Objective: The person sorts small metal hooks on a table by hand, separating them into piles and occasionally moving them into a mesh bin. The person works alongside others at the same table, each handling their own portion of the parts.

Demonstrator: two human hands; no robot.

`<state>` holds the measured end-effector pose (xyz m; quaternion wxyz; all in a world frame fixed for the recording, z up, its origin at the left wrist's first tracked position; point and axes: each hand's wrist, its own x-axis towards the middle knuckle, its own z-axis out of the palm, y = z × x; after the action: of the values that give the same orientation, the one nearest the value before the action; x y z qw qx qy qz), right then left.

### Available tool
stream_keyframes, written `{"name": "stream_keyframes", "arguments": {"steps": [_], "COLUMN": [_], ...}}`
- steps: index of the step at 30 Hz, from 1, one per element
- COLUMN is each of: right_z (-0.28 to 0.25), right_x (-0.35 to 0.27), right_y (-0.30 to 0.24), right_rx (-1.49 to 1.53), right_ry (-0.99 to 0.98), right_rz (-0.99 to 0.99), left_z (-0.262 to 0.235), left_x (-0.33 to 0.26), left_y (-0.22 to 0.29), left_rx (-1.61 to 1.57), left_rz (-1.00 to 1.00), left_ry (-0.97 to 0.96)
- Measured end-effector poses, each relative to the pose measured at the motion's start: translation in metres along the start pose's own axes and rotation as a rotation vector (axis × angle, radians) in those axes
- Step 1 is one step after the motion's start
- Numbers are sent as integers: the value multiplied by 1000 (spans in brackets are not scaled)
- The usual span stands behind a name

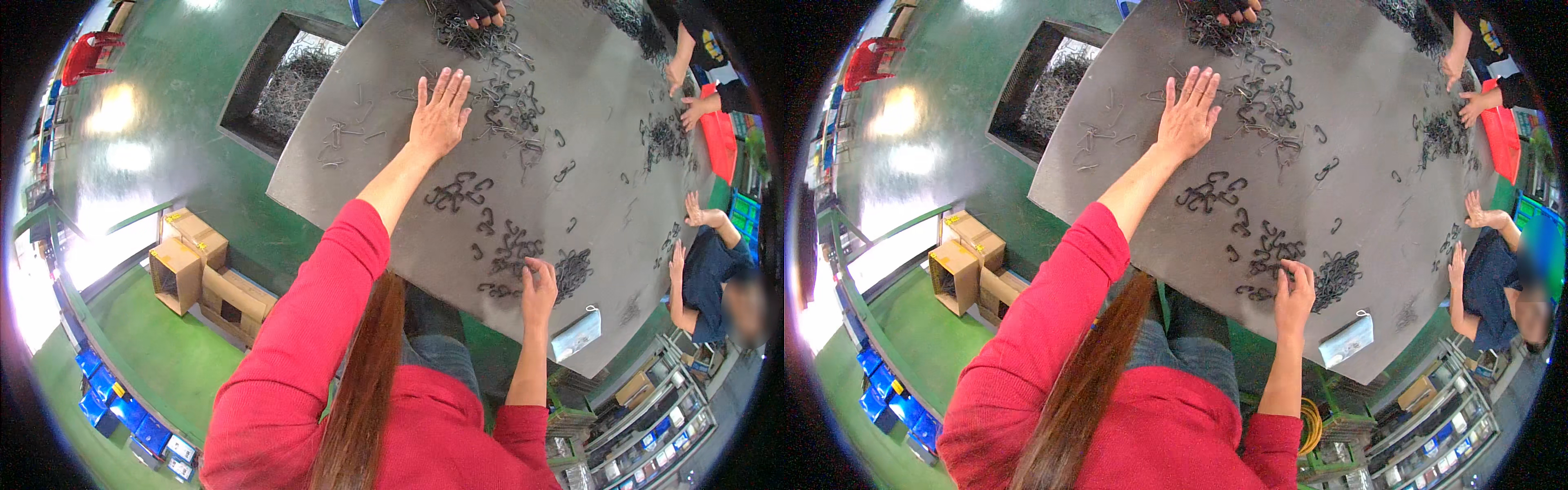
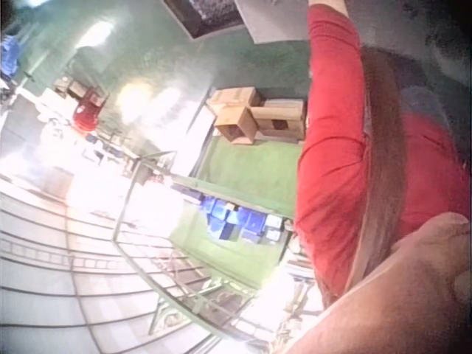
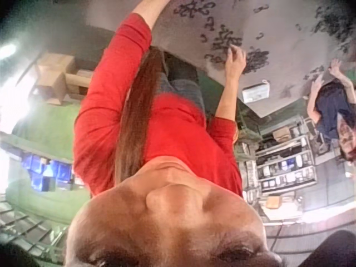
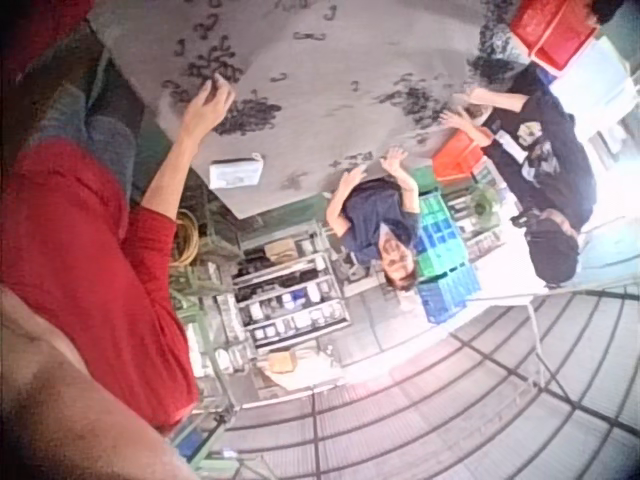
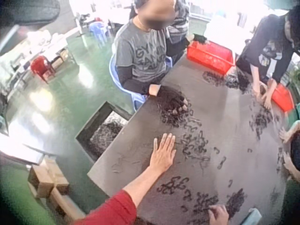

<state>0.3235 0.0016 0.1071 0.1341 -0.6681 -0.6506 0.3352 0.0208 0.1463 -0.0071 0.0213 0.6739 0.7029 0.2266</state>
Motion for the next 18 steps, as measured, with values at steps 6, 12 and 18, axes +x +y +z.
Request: {"name": "stream_keyframes", "arguments": {"steps": [6, 12, 18], "right_z": [-10, -1, 7], "right_x": [-7, -8, -9], "right_y": [-2, 6, 2], "right_rx": [0, 20, 98], "right_ry": [-41, -25, -58], "right_rz": [71, -15, 9], "left_z": [-16, -50, -95], "left_x": [-15, -58, -134], "left_y": [-36, -96, -67], "left_rx": [152, 238, 177], "left_rz": [-72, -312, -68], "left_ry": [-92, 25, -144]}}
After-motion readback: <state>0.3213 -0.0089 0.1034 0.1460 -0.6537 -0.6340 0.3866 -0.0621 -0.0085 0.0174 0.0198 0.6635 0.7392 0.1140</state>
